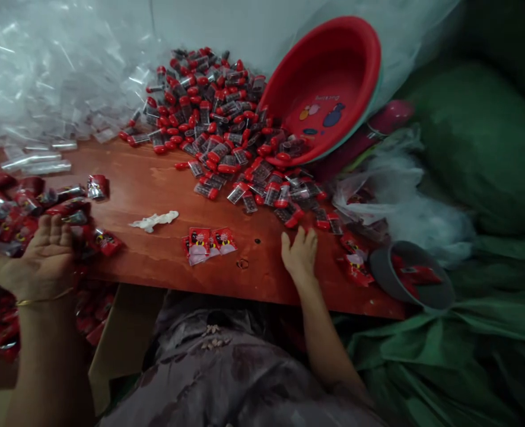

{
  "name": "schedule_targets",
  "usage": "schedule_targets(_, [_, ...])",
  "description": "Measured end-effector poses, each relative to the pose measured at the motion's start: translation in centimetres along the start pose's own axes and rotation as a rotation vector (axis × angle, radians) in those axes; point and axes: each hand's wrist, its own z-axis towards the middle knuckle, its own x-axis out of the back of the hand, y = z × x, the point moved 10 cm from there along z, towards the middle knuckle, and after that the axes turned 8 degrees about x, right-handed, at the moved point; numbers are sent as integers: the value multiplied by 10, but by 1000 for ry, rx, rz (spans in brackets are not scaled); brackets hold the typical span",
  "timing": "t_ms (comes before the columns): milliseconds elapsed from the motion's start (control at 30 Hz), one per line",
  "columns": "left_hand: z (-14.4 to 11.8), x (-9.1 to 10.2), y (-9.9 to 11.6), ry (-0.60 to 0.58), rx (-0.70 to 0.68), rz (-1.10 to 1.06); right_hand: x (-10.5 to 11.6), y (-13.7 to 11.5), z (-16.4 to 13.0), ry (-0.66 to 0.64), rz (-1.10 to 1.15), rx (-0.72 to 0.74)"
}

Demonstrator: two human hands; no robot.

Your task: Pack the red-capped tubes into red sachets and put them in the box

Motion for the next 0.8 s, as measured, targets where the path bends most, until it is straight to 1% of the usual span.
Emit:
schedule_targets(33, [-7, -10, 0, -76, 33, -167, -13, -11, 1, -50, 11, 42])
schedule_targets(67, [-18, -25, 2, -145, 38, -286, -25, -25, 3, -92, 21, 87])
schedule_targets(100, [-30, -38, 5, -161, 19, -295, -33, -41, 6, -123, 31, 132])
schedule_targets(133, [-43, -55, 7, -177, -18, -206, -39, -56, 9, -145, 44, 175])
schedule_targets(167, [-54, -71, 11, -178, -97, -51, -42, -69, 12, -156, 60, 214])
schedule_targets(200, [-65, -91, 17, -202, -215, 148, -43, -79, 15, -154, 76, 244])
schedule_targets(233, [-75, -111, 19, -234, -336, 368, -41, -86, 17, -142, 89, 267])
schedule_targets(300, [-82, -136, 18, -213, -521, 713, -35, -90, 18, -97, 107, 287])
schedule_targets(367, [-77, -145, 14, -167, -598, 915, -30, -86, 17, -55, 120, 276])
schedule_targets(400, [-72, -147, 11, -162, -603, 969, -28, -83, 16, -44, 127, 266])
schedule_targets(467, [-62, -150, 4, -192, -591, 1020, -28, -80, 13, -43, 142, 253])
schedule_targets(567, [-60, -157, -5, -281, -598, 993, -29, -80, 13, -48, 163, 253])
schedule_targets(667, [-69, -162, -9, -339, -623, 926, -30, -82, 15, -51, 177, 253])
schedule_targets(733, [-76, -160, -6, -316, -642, 899, -30, -82, 16, -51, 180, 253])
schedule_targets(800, [-78, -152, 1, -218, -641, 899, -29, -82, 16, -41, 184, 254])
